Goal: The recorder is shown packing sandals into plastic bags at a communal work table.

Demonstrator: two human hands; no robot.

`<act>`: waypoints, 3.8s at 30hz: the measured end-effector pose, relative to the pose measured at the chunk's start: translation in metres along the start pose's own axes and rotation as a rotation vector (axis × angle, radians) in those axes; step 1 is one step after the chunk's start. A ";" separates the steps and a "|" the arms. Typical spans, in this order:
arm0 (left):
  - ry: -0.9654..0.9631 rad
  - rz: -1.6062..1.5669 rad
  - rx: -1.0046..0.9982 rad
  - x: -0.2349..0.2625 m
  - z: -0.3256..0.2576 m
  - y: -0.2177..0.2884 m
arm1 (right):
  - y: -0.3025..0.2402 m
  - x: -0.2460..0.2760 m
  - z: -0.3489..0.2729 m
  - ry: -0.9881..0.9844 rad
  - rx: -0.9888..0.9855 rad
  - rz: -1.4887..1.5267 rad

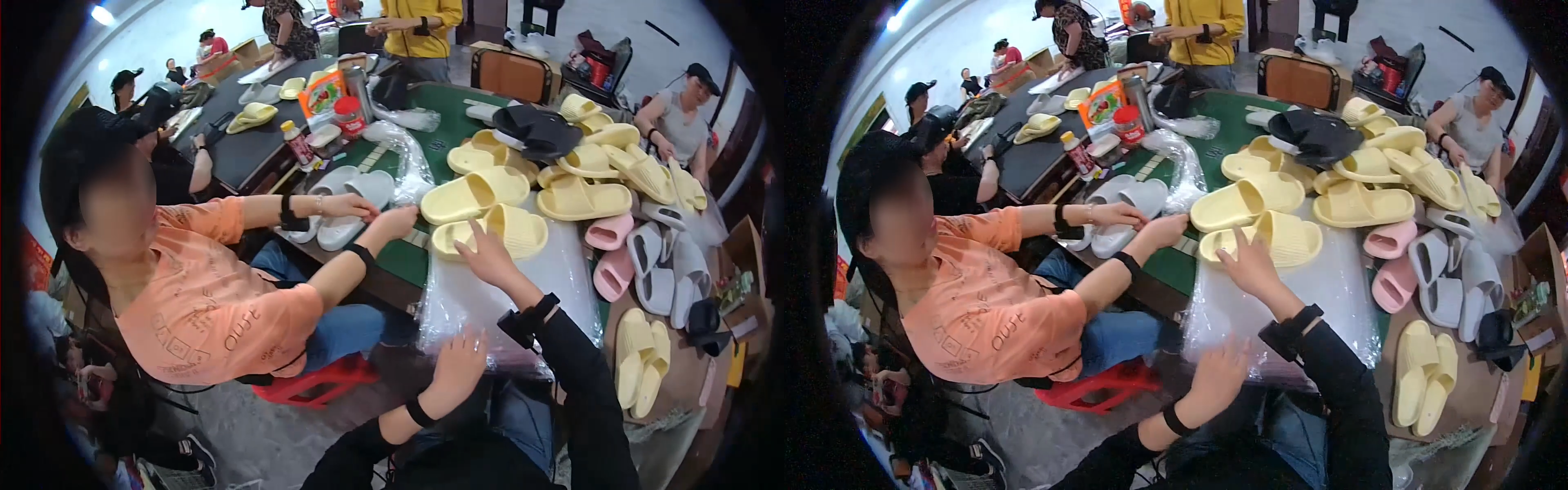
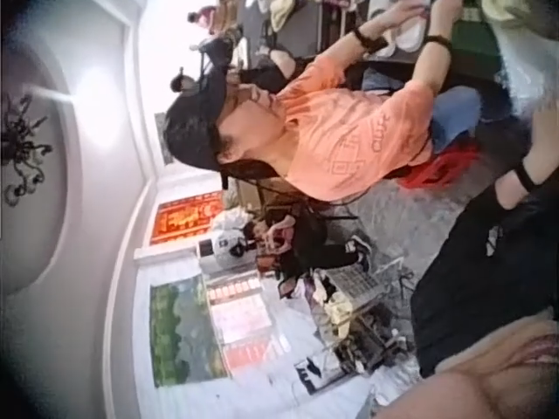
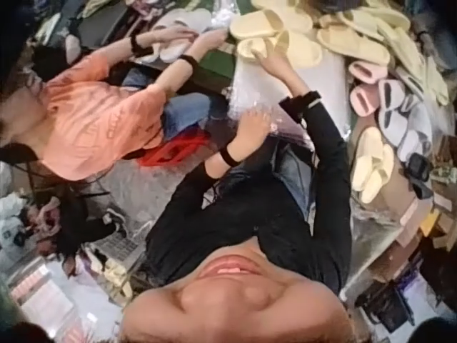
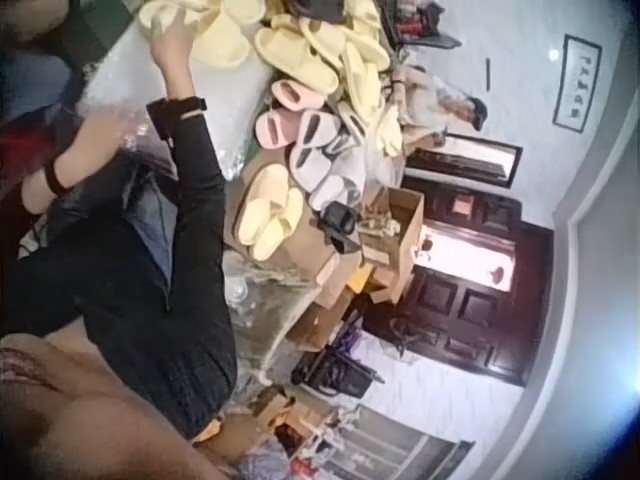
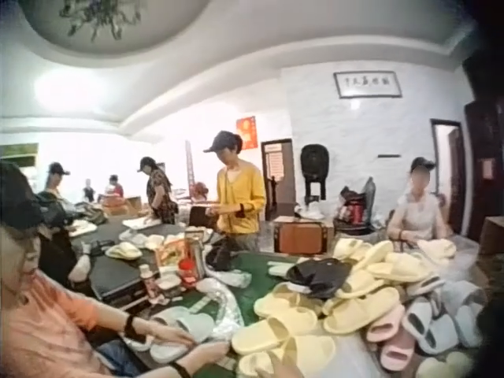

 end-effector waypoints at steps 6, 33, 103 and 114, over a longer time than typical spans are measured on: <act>-0.058 0.021 0.116 0.008 -0.006 0.006 | 0.022 -0.019 0.048 0.030 -0.089 0.077; 0.020 -0.198 0.024 -0.025 0.028 -0.044 | 0.016 0.006 0.022 0.145 -0.325 0.422; 0.075 -1.247 0.460 0.032 -0.005 0.000 | -0.029 0.097 -0.224 -0.028 0.370 -0.300; 0.185 -1.014 -0.104 0.092 0.014 0.028 | 0.021 0.097 -0.226 0.359 0.331 -0.300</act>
Point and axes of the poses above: each hand's wrist, its own z-axis towards the middle knuckle, its own x-axis out of the back of the hand, y = z × x, the point moved 5 cm from there along z, towards the middle knuckle, and after that the axes turned 5 degrees about z, right-handed, at the moved point
